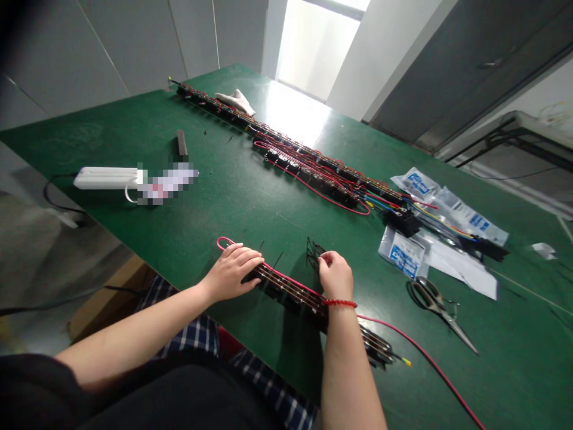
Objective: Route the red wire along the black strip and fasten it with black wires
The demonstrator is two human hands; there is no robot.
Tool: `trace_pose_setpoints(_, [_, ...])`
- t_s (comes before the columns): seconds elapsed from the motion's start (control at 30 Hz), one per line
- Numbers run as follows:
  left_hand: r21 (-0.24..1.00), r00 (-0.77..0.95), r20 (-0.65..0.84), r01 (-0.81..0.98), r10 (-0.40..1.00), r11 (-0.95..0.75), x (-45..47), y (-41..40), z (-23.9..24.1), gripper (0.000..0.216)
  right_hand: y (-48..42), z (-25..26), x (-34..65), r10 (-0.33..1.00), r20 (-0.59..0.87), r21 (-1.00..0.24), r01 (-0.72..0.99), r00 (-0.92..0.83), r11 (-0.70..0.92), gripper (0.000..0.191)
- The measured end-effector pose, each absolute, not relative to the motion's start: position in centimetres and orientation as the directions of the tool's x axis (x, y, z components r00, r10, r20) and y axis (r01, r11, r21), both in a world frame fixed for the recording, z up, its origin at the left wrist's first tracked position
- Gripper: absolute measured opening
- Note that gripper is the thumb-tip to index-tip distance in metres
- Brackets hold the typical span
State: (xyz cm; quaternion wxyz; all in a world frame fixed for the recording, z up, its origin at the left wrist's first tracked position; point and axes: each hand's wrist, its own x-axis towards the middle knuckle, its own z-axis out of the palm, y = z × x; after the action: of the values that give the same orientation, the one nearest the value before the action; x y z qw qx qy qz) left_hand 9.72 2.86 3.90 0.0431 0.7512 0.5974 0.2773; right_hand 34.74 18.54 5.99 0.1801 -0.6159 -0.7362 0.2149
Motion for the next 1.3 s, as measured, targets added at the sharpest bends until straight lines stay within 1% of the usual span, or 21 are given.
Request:
trace_pose_setpoints(0.03, [0.395,0.132,0.364,0.874,0.922,-0.282,9.7,2.9,3.9,0.041,18.2,6.5,34.6,0.986,0.015,-0.575,0.806,-0.165,0.143,0.017])
trace_pose_setpoints(0.1, [0.395,0.133,0.361,0.875,0.923,-0.281,9.7,2.8,3.9,0.041,17.0,7.7,34.2,0.991,0.02,-0.704,0.702,-0.13,0.106,0.019])
trace_pose_setpoints(0.13, [0.395,0.135,0.36,0.875,0.923,-0.282,9.7,2.8,3.9,0.041,16.2,8.4,33.9,0.991,-0.001,-0.792,0.605,-0.133,0.08,0.022])
trace_pose_setpoints(0.17, [0.395,0.137,0.358,0.874,0.924,-0.282,9.7,2.8,3.9,0.041,15.1,9.0,33.6,0.987,-0.039,-0.883,0.467,-0.156,0.039,0.024])
trace_pose_setpoints(0.2, [0.395,0.138,0.357,0.874,0.924,-0.283,9.7,2.8,3.9,0.041,13.8,9.6,33.4,0.973,-0.09,-0.947,0.32,-0.212,-0.018,0.026])
trace_pose_setpoints(0.23, [0.394,0.139,0.357,0.874,0.924,-0.283,9.7,2.8,3.9,0.041,12.3,10.1,33.2,0.958,-0.13,-0.978,0.192,-0.257,-0.081,0.026])
trace_pose_setpoints(0.27, [0.393,0.138,0.357,0.875,0.924,-0.283,9.7,2.8,3.9,0.041,10.7,10.4,33.0,0.937,-0.174,-0.984,0.091,-0.303,-0.154,0.027])
trace_pose_setpoints(0.33, [0.39,0.135,0.359,0.877,0.923,-0.28,9.8,2.8,3.9,0.041,7.5,10.6,32.7,0.883,-0.258,-0.955,-0.034,-0.392,-0.294,0.027])
trace_pose_setpoints(0.43, [0.387,0.134,0.36,0.879,0.923,-0.278,9.8,2.8,3.9,0.041,3.6,9.7,32.3,0.805,-0.363,-0.864,-0.154,-0.469,-0.479,0.025])
trace_pose_setpoints(0.5, [0.386,0.138,0.361,0.879,0.922,-0.282,9.8,2.8,4.0,0.041,1.9,8.7,32.1,0.776,-0.386,-0.806,-0.228,-0.5,-0.547,0.025])
trace_pose_setpoints(0.57, [0.381,0.141,0.362,0.879,0.921,-0.285,9.8,2.8,4.1,0.04,1.1,7.9,31.7,0.781,-0.395,-0.781,-0.27,-0.485,-0.563,0.026])
trace_pose_setpoints(0.7, [0.366,0.142,0.37,0.886,0.918,-0.284,9.9,2.9,4.1,0.04,1.3,7.4,30.8,0.804,-0.367,-0.785,-0.308,-0.468,-0.537,0.028])
trace_pose_setpoints(0.8, [0.358,0.144,0.373,0.889,0.916,-0.286,9.9,2.8,4.1,0.039,1.8,7.2,30.3,0.836,-0.317,-0.81,-0.33,-0.448,-0.484,0.025])
trace_pose_setpoints(0.93, [0.352,0.148,0.365,0.892,0.919,-0.284,9.9,2.8,4.1,0.039,1.8,6.0,29.6,0.897,-0.254,-0.852,-0.355,-0.361,-0.384,0.021])
trace_pose_setpoints(1.07, [0.34,0.156,0.357,0.897,0.921,-0.284,9.8,2.9,3.9,0.039,1.6,4.5,29.2,0.916,-0.22,-0.864,-0.369,-0.337,-0.343,0.019])
trace_pose_setpoints(1.2, [0.316,0.148,0.421,0.901,0.895,-0.297,9.8,2.5,4.1,0.036,1.6,4.0,29.2,0.921,-0.199,-0.856,-0.398,-0.335,-0.33,0.019])
trace_pose_setpoints(1.27, [0.349,0.106,0.463,0.891,0.88,-0.291,10.0,1.9,4.5,0.03,1.6,4.1,29.2,0.927,-0.193,-0.854,-0.41,-0.323,-0.32,0.019])
trace_pose_setpoints(1.3, [0.396,0.069,0.477,0.873,0.876,-0.284,10.3,1.5,4.7,0.026,1.6,4.1,29.2,0.928,-0.189,-0.853,-0.414,-0.32,-0.316,0.02])
